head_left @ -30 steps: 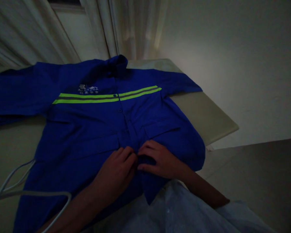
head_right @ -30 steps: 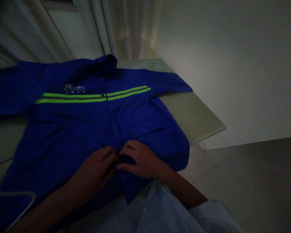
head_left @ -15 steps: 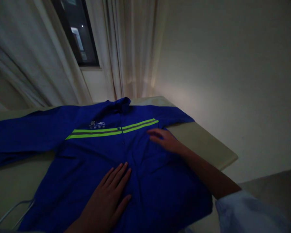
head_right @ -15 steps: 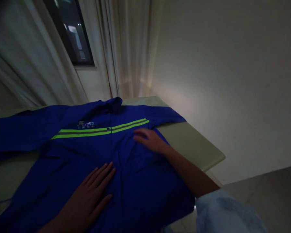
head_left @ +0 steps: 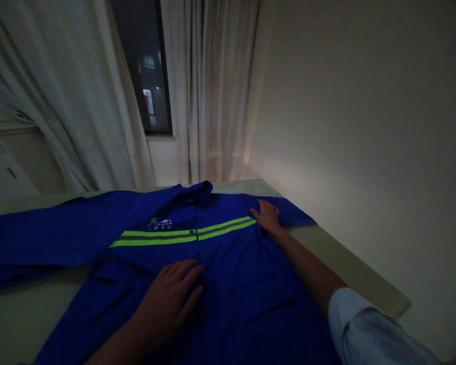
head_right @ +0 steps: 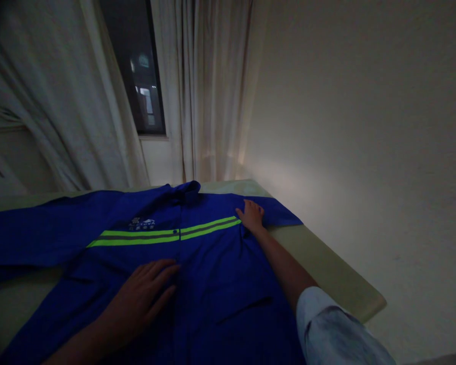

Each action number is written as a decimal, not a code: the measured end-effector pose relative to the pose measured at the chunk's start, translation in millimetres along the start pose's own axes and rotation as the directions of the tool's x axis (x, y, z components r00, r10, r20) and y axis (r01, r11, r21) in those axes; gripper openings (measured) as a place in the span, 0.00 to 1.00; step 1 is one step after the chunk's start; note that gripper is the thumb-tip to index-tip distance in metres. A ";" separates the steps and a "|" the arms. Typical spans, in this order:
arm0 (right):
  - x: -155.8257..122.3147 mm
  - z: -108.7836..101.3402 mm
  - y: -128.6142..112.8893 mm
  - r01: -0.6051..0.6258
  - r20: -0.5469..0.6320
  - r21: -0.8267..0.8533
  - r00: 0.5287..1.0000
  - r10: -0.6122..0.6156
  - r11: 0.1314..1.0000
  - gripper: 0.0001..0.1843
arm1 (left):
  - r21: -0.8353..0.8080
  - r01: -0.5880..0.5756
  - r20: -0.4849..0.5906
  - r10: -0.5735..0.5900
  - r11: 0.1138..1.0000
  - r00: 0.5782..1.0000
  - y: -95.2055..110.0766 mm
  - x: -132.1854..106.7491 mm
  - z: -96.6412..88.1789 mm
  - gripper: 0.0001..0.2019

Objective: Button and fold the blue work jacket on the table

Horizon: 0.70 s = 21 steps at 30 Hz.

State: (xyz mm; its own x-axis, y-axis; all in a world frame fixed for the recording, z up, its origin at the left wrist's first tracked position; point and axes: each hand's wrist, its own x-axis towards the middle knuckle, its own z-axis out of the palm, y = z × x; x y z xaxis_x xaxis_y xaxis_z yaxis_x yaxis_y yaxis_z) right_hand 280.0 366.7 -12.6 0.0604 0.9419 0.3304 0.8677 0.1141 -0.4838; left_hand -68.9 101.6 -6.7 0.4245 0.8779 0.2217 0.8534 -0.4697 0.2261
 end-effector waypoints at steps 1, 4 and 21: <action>8.3 12.4 -17.6 0.082 0.054 0.032 0.995 -0.084 0.996 0.31 | 0.026 0.048 -0.042 -0.047 0.999 0.998 -8.6 8.4 0.3 0.23; 32.5 51.0 -75.4 0.202 0.144 0.135 0.965 -0.221 0.970 0.34 | 0.063 0.128 -0.027 -0.127 0.990 0.992 -31.4 21.3 12.4 0.27; 87.2 116.3 -251.9 0.192 -0.014 0.429 0.978 -0.206 0.883 0.15 | -0.067 0.207 0.144 -0.195 0.976 0.970 -40.2 24.5 18.3 0.32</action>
State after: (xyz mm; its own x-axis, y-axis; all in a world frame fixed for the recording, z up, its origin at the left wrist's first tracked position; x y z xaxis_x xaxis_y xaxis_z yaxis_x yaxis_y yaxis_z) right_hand 9.3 456.9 43.8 -0.1126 0.8935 0.4347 0.5660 0.4173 -0.7110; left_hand -87.3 143.7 -27.6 0.2885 0.9569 0.0348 0.9004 -0.2834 0.3302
